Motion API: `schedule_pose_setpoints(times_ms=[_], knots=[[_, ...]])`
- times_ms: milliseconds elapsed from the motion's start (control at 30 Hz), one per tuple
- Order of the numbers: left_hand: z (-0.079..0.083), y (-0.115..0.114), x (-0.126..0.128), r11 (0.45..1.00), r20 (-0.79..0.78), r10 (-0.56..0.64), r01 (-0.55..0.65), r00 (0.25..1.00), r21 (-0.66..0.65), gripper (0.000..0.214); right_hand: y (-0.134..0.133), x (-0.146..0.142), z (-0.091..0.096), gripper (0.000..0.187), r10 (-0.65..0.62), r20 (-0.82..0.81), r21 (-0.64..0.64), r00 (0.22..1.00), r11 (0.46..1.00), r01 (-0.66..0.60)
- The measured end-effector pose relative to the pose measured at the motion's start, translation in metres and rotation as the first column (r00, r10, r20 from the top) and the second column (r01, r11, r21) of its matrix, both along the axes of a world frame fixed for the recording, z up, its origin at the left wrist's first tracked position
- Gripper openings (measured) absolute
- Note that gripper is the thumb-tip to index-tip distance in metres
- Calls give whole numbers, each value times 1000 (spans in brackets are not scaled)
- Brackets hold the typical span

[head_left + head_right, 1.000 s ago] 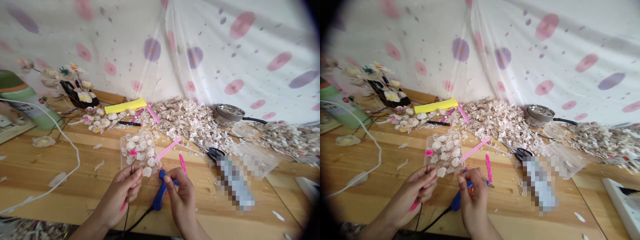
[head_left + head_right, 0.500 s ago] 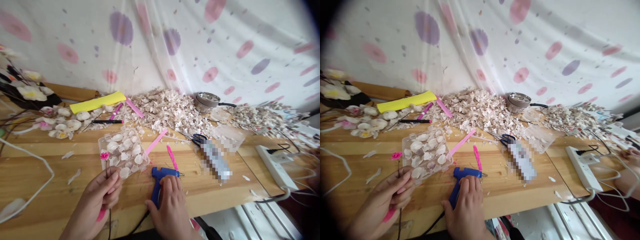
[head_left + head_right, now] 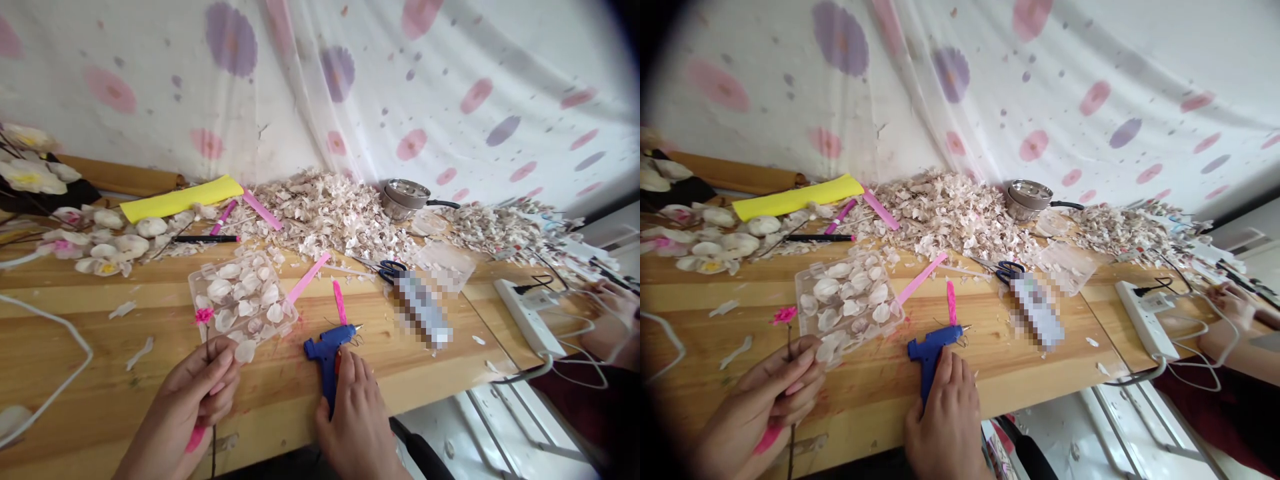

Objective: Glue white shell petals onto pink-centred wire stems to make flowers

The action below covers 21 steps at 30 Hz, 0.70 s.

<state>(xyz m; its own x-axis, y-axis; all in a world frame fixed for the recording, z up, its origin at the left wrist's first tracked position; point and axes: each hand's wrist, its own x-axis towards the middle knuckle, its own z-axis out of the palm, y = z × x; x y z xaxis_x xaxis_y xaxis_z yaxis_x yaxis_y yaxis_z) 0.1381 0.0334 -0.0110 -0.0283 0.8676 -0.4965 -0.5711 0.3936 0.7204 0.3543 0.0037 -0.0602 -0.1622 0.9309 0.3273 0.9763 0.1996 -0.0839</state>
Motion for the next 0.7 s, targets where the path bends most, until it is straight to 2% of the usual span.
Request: schedule_pose_setpoints(times_ms=[100,200,333,433,500,533,567,633,700], knots=[[-2,-2,-3,1000,1,8,-8,1000,-6,42,-2,-1,2,75,-11,-3,11,1000,1000,11],[-5,-4,-6,1000,9,11,-11,1000,-2,41,-1,3,6,72,-28,-26,-37,999,999,27],[-9,-6,-9,1000,28,-17,16,999,21,39,-1,17,3,44,-27,-87,-97,996,995,18],[-9,-8,-11,999,27,-24,23,999,26,39,-3,27,0,39,35,-215,-101,976,993,-58],[-7,-9,-12,999,25,-31,30,999,22,40,-5,27,1,41,47,-388,-116,921,988,-99],[-6,-9,-13,999,23,-34,33,999,24,40,-6,25,3,40,32,-515,-131,857,985,-116],[-5,-9,-13,999,20,-38,38,999,30,41,-7,21,6,38,-1,-658,-157,753,978,-137],[-3,-8,-13,998,-1,-45,45,999,48,41,-8,12,13,34,-95,-890,-214,446,950,-226],[-1,-6,-13,996,-40,-67,69,997,61,42,-6,6,19,36,-186,-969,-232,163,909,-346]])
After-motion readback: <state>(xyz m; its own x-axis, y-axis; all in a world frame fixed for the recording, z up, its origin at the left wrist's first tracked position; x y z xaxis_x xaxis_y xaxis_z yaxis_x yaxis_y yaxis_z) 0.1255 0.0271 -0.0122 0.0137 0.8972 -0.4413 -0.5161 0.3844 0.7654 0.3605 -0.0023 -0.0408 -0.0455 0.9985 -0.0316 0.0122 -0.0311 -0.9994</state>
